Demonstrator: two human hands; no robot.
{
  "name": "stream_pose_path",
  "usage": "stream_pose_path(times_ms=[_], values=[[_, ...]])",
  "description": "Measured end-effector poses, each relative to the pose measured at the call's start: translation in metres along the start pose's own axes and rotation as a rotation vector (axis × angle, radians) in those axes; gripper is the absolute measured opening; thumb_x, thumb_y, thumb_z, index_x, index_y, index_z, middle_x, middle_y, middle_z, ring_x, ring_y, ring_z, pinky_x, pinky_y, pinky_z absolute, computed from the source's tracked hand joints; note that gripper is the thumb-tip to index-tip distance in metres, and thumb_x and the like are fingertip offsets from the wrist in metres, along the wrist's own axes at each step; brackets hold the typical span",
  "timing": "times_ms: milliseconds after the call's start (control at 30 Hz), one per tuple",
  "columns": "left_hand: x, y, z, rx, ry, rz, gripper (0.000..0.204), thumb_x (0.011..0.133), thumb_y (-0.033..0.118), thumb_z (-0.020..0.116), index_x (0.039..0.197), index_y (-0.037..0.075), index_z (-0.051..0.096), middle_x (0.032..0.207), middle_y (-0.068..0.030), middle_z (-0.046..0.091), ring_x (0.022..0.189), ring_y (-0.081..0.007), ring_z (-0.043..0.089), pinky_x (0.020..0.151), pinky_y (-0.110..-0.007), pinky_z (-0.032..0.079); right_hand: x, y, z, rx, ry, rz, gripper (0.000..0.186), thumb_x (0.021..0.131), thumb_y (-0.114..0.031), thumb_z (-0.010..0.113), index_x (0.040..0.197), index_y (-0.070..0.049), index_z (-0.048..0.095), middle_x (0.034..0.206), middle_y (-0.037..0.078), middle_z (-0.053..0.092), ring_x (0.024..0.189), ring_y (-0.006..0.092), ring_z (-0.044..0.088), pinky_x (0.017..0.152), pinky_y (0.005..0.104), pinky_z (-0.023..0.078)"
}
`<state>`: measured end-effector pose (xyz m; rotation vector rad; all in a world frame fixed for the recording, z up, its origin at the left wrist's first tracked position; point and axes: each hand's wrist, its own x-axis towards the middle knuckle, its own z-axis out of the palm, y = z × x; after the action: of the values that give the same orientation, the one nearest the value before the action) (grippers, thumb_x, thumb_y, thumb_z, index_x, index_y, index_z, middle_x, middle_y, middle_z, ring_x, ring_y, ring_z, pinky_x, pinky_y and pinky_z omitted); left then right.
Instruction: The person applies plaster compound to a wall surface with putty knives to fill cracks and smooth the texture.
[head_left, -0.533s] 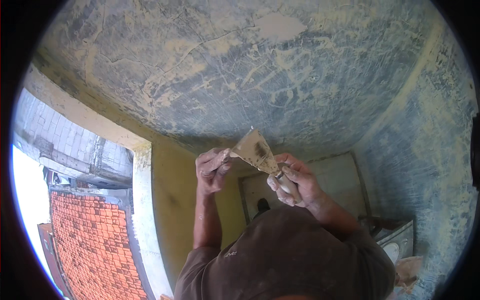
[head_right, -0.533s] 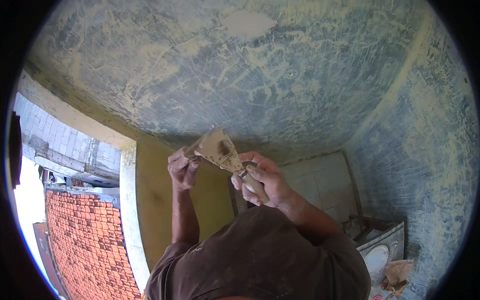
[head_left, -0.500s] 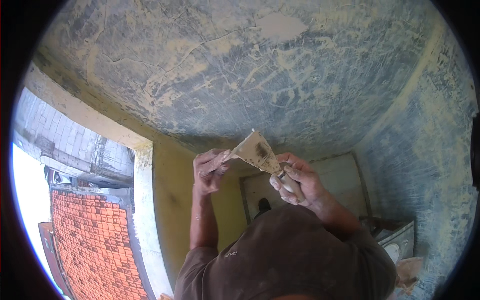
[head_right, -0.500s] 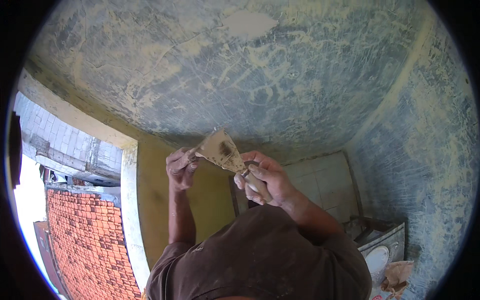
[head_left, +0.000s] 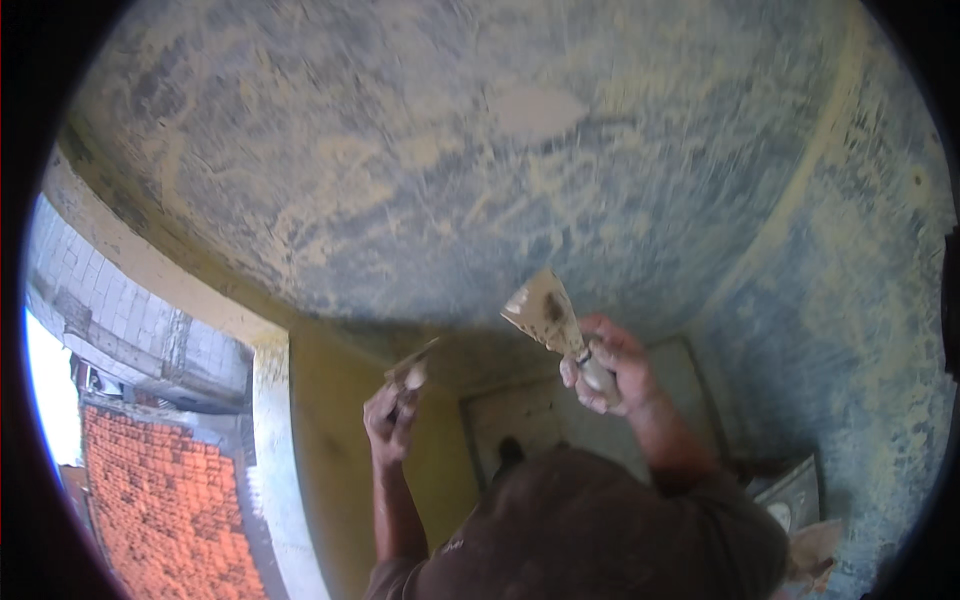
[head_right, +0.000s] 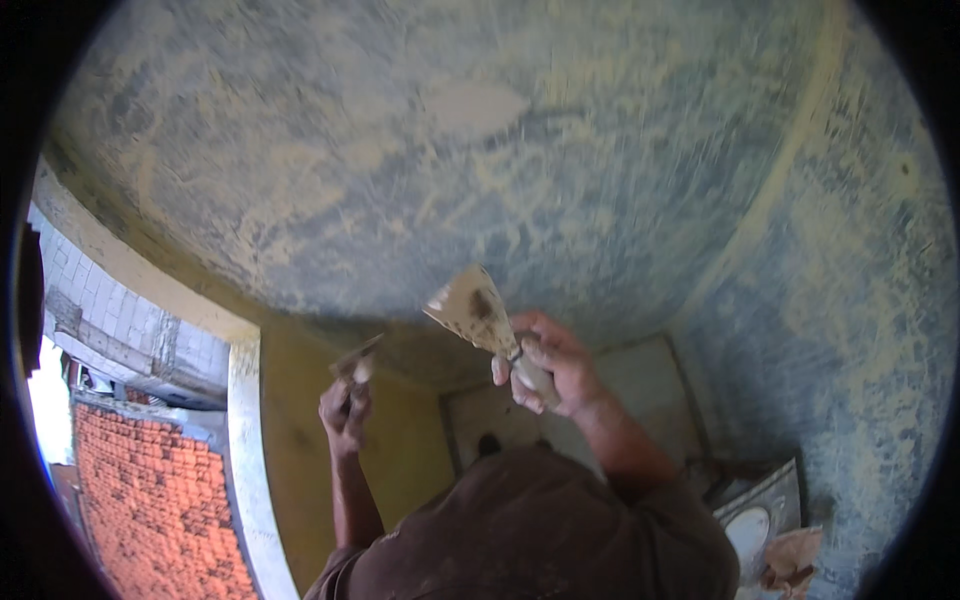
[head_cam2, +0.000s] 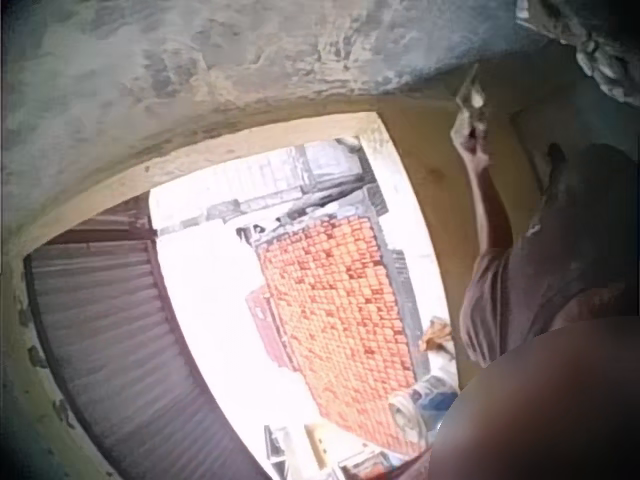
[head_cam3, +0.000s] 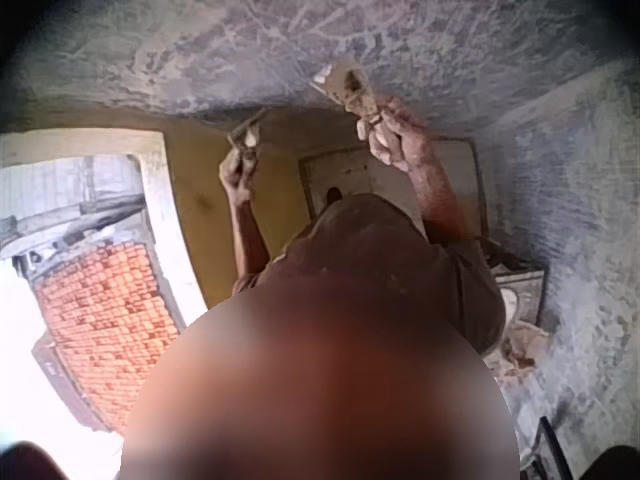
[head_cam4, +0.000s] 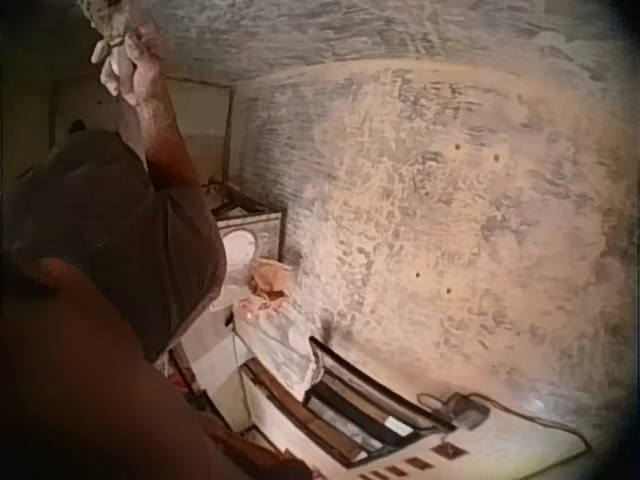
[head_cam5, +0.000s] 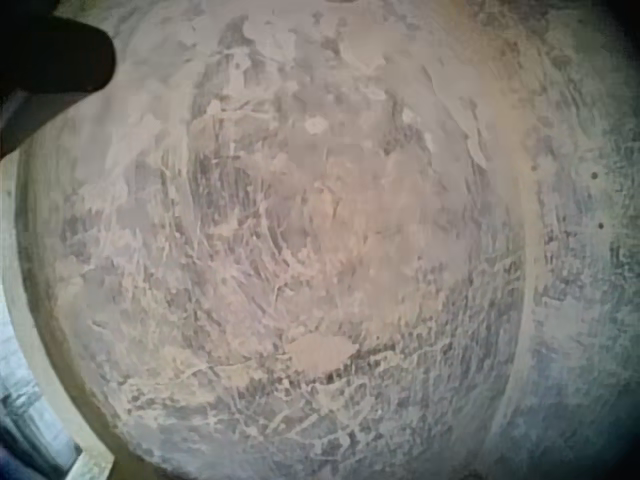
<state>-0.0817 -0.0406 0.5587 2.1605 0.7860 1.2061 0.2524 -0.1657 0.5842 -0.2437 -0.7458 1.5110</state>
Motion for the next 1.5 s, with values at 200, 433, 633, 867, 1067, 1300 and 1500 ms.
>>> stream_pose_path(times_ms=[200,433,633,867,1067,1300,1500], values=[[-0.014,-0.018,0.055,-0.915,0.354,-0.316,0.036,0.091,0.015,0.062,0.121,-0.001,0.049,0.083,-0.0046,0.057,0.054,-0.0103,0.049,0.046,-0.025,0.04,0.054,0.062,0.013,0.093,0.263,-0.399,0.04,0.097,-0.022,0.055,0.132,-0.018,0.038,0.101,0.016,0.057,0.072,0.0212,0.056,0.06,0.0323,0.048],[0.032,-0.038,0.019,-0.986,0.264,-0.181,0.036,0.092,0.014,0.063,0.121,-0.002,0.049,0.088,-0.0097,0.06,0.053,-0.0103,0.05,0.044,-0.024,0.042,0.171,0.036,0.062,-0.652,0.46,-0.991,0.038,0.096,-0.005,0.053,0.132,-0.004,0.04,0.099,0.012,0.057,0.06,0.0065,0.056,0.041,0.0213,0.046],[0.065,-0.064,-0.018,-1.049,0.262,-0.075,0.046,0.091,0.009,0.061,0.131,0.0,0.042,0.1,-0.0129,0.061,0.059,-0.0146,0.055,0.05,-0.026,0.048,0.258,0.039,0.04,-0.988,0.753,-1.156,0.039,0.092,-0.001,0.059,0.129,-0.001,0.049,0.101,0.013,0.06,0.055,0.0082,0.05,0.045,0.0252,0.039],[0.083,-0.096,-0.05,-1.12,0.174,0.005,0.045,0.093,0.007,0.059,0.137,0.011,0.047,0.107,-0.0146,0.061,0.062,-0.0127,0.054,0.049,-0.025,0.049,0.287,0.088,0.046,-0.968,0.803,-1.05,0.033,0.095,-0.006,0.055,0.126,0.002,0.048,0.096,0.014,0.061,0.049,0.0059,0.051,0.037,0.0222,0.04],[0.103,-0.095,-0.059,-1.108,0.122,0.059,0.047,0.094,0.01,0.059,0.139,0.011,0.045,0.105,-0.0139,0.061,0.061,-0.0131,0.053,0.047,-0.024,0.047,0.263,0.058,0.05,-0.764,0.762,-1.351,0.034,0.098,-0.01,0.053,0.128,0.0,0.042,0.097,0.013,0.057,0.051,0.0072,0.054,0.032,0.0214,0.044],[0.098,-0.093,-0.052,-1.116,0.124,0.063,0.059,0.094,0.013,0.06,0.146,0.011,0.032,0.1,-0.0108,0.06,0.06,-0.0116,0.05,0.047,-0.023,0.044,0.269,0.04,0.087,-0.444,0.81,-1.042,0.035,0.098,-0.014,0.056,0.126,-0.003,0.04,0.098,0.012,0.057,0.054,0.0063,0.054,0.036,0.0213,0.046],[0.086,-0.094,-0.059,-1.123,0.177,0.06,0.066,0.093,0.014,0.061,0.149,0.011,0.026,0.099,-0.0097,0.06,0.059,-0.0105,0.048,0.046,-0.022,0.042,0.272,0.09,0.128,-0.605,0.674,-0.894,0.035,0.097,-0.016,0.057,0.125,-0.001,0.043,0.099,0.015,0.059,0.058,0.0066,0.057,0.038,0.0223,0.049]])
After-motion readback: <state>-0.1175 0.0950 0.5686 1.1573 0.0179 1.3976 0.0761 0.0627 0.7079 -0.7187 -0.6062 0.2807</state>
